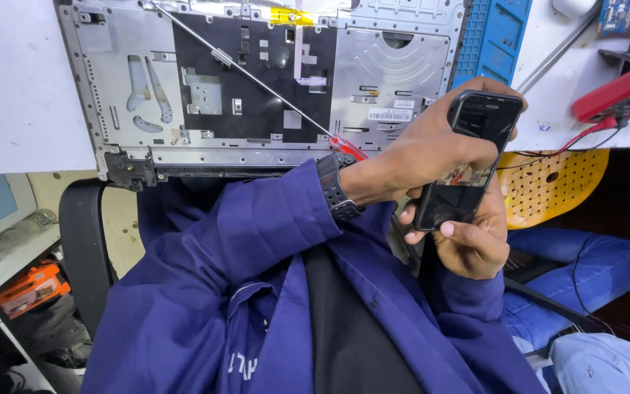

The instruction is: The person holds a disassembled laptop on their lap while using a smartphone to view reference images. They use a screwdriver to point at internal components and later peel back a piece of thermal shielding foil with their hands.

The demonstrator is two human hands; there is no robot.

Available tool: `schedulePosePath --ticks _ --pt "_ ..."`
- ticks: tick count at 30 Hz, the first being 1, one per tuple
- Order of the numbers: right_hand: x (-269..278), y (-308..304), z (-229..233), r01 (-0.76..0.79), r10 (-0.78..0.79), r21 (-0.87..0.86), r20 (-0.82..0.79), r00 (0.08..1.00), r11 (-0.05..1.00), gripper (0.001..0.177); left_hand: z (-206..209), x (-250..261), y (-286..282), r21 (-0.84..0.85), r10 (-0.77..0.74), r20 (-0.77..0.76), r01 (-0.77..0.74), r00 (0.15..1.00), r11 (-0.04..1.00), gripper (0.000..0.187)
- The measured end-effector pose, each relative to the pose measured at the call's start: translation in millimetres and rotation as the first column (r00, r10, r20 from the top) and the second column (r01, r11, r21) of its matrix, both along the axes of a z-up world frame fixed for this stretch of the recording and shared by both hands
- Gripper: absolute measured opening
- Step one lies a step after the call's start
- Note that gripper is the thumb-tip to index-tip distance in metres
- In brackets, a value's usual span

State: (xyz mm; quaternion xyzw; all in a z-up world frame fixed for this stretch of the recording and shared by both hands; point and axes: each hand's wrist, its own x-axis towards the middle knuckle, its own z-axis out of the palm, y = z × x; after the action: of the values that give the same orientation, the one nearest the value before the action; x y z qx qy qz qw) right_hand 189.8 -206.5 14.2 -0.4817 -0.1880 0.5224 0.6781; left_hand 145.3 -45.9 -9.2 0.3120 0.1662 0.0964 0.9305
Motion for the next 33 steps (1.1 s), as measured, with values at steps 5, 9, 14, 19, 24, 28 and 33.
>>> schedulePosePath --ticks 5,9,14,19,24,28,33 --pt "2.4 -11.4 -8.6 0.034 -0.034 -0.003 -0.071 0.997 0.999 0.078 -7.2 1.7 -2.7 -0.028 0.011 0.009 -0.011 1.0 1.0 0.05" --pt "3.9 -9.2 -8.2 0.029 -0.03 -0.015 -0.113 0.993 0.999 0.076 -9.6 3.9 -3.4 -0.058 0.019 0.008 -0.018 1.0 0.998 0.051" --pt "2.8 -6.3 -6.1 0.033 -0.035 -0.027 -0.096 0.995 0.999 0.069 -9.8 2.8 -3.0 -0.044 0.005 -0.003 -0.005 1.0 0.999 0.051" --pt "2.0 -5.4 -5.1 0.027 -0.029 -0.017 -0.109 0.994 0.999 0.066 -7.6 1.7 -1.3 -0.043 -0.002 0.006 0.003 1.0 0.999 0.052" --pt "3.2 -6.1 -6.0 0.022 -0.024 -0.021 -0.096 0.995 1.0 0.072 -10.0 3.8 -3.0 -0.053 0.003 0.018 -0.002 1.0 0.999 0.053" --pt "2.0 -5.0 -5.5 0.033 -0.034 -0.011 -0.121 0.992 0.999 0.073 -7.0 2.5 -1.3 -0.086 -0.003 0.021 0.004 1.0 0.996 0.051" --pt "-0.6 -0.3 -2.1 0.032 -0.031 0.0 -0.085 0.996 1.0 0.067 -3.8 1.9 1.0 -0.039 -0.018 -0.009 0.018 1.0 0.999 0.053"
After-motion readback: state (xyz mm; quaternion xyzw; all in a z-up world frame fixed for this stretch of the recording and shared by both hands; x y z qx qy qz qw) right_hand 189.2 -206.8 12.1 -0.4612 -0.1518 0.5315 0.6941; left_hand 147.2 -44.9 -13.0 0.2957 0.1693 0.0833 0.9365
